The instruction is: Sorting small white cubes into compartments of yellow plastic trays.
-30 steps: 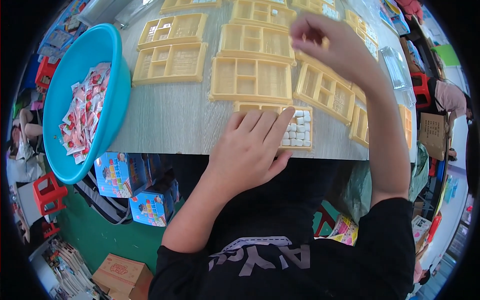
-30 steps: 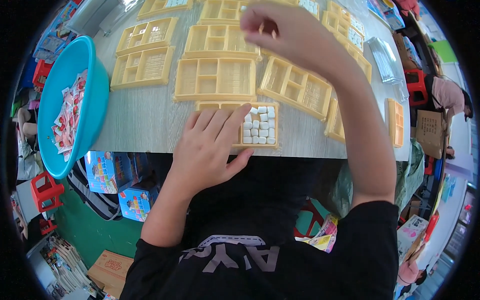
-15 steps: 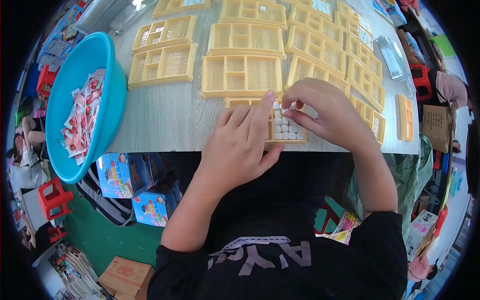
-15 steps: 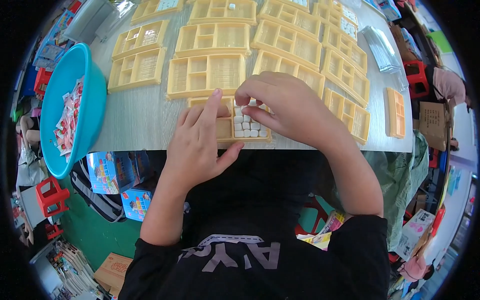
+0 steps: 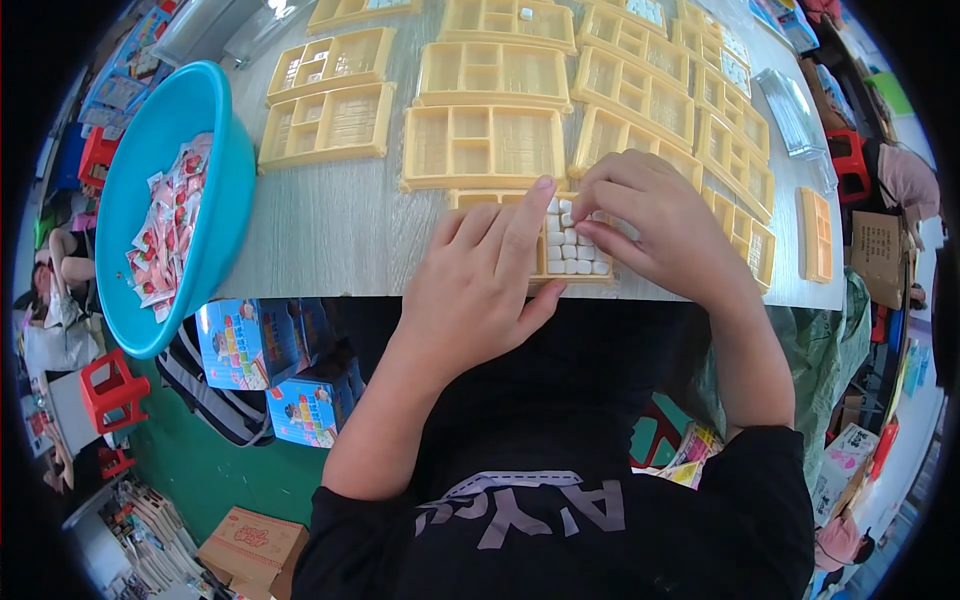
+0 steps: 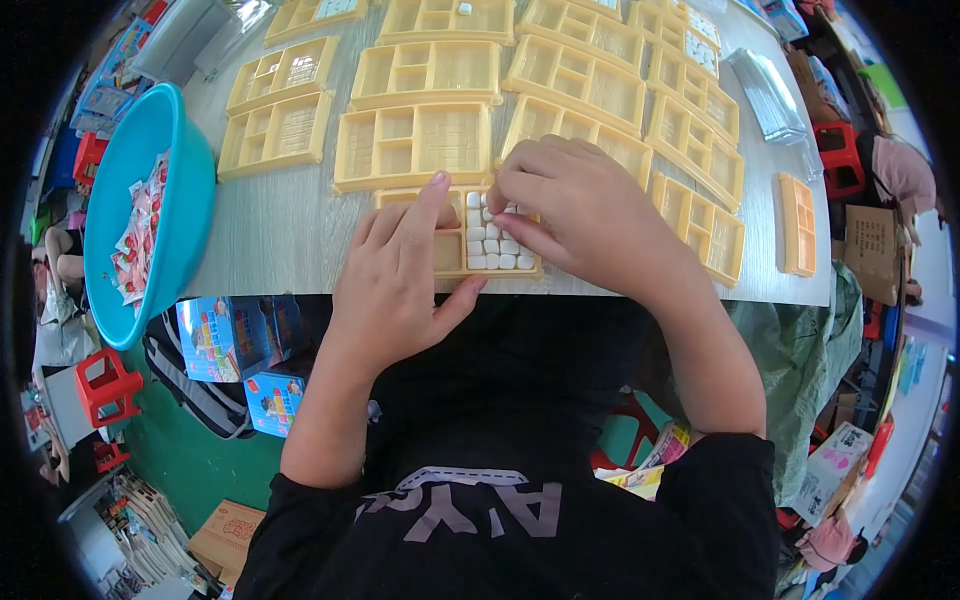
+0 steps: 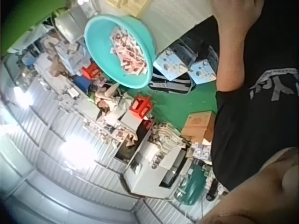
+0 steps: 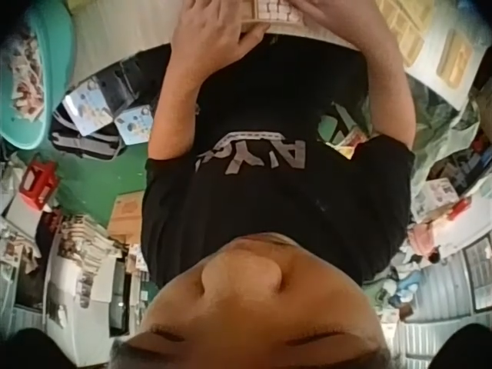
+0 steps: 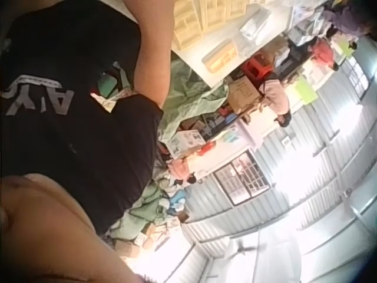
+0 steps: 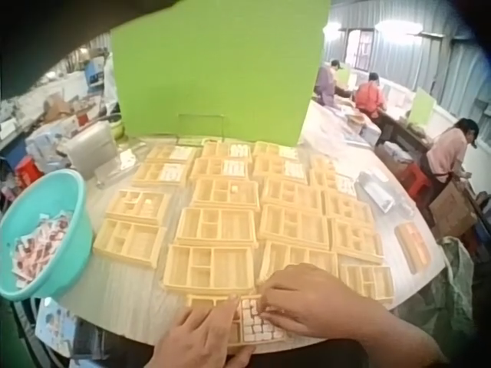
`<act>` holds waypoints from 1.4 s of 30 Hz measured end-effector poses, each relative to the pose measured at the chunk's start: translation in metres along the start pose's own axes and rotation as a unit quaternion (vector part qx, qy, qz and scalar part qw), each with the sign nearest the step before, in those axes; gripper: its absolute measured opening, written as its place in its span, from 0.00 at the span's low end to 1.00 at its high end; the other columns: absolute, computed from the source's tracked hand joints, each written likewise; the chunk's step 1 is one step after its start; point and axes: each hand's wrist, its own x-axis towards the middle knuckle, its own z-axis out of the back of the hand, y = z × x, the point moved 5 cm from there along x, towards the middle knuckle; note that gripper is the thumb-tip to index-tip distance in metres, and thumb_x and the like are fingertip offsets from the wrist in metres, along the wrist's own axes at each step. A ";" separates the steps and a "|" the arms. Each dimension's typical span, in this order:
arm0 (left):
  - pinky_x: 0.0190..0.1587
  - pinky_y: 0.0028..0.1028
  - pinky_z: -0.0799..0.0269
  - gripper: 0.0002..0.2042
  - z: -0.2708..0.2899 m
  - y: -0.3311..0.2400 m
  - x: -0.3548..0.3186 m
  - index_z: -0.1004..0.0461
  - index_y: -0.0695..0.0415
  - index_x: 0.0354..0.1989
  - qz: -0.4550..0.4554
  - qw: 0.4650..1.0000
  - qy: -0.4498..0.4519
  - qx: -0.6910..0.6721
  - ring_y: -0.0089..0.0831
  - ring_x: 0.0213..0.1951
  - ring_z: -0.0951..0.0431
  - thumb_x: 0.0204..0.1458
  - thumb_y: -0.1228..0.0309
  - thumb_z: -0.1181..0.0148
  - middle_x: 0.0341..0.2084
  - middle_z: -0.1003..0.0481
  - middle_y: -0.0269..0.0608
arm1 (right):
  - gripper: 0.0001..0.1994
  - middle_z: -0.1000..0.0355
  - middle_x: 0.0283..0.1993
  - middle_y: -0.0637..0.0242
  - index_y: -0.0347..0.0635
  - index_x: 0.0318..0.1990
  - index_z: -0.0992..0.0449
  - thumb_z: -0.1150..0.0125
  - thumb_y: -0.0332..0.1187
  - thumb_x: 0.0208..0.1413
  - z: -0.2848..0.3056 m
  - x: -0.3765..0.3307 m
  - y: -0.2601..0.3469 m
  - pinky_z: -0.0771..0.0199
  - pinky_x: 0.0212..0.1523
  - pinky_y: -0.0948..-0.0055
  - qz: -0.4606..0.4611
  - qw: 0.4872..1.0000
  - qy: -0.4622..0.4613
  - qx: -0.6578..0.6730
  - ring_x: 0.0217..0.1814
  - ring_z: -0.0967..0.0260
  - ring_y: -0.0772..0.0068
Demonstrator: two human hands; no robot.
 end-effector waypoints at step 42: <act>0.51 0.39 0.31 0.36 0.017 -0.001 -0.007 0.31 0.56 0.67 -0.032 0.999 -0.020 -0.025 0.41 0.47 0.24 0.48 0.64 0.25 0.47 0.23 0.40 | 0.37 0.28 0.62 0.57 0.43 0.66 0.30 0.26 0.40 0.46 0.011 -0.012 0.022 0.34 0.67 0.55 0.011 0.997 0.071 -0.016 0.62 0.30 0.51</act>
